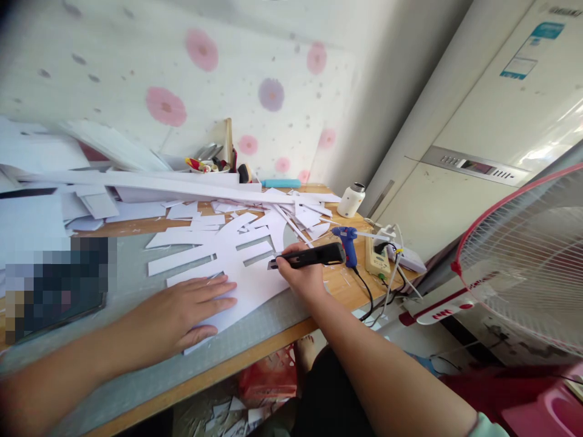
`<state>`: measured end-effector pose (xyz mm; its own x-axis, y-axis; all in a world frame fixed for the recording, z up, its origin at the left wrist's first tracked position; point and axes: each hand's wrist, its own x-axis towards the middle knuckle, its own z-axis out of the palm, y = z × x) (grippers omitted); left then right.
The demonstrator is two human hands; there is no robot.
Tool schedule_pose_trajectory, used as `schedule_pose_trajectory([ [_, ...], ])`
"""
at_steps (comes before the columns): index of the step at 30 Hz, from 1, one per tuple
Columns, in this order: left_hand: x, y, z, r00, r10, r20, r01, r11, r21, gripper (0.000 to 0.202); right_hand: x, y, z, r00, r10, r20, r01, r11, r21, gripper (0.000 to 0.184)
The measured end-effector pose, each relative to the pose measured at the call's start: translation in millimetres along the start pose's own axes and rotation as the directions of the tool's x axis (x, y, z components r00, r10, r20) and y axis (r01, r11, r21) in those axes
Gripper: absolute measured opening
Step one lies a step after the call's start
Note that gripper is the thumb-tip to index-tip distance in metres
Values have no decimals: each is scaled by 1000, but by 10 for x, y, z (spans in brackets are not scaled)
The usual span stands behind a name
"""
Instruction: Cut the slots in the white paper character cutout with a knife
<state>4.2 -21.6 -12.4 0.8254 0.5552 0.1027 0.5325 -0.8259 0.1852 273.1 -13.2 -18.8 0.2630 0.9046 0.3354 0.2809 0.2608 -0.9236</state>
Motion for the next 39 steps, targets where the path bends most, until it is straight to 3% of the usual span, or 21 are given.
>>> schedule_pose_trajectory([
  [3, 5, -7, 3, 1000, 2, 15, -2, 1000, -10, 43, -31, 68, 17, 996, -84, 35, 86, 995, -45, 22],
  [8, 14, -1, -3, 999, -7, 49, 8, 1000, -20, 43, -74, 216, 45, 992, -79, 103, 84, 995, -48, 20],
  [12, 9, -17, 18, 1000, -12, 22, 13, 998, -56, 42, -73, 283, 46, 994, -63, 89, 67, 997, -46, 20],
  [23, 9, -26, 21, 998, -9, 55, 10, 1000, -15, 43, -64, 221, 15, 987, -84, 134, 95, 992, -81, 19],
  [39, -12, -74, 87, 1000, 5, -17, -6, 998, -58, 43, -41, 94, -31, 972, -123, 198, 156, 975, -160, 20],
])
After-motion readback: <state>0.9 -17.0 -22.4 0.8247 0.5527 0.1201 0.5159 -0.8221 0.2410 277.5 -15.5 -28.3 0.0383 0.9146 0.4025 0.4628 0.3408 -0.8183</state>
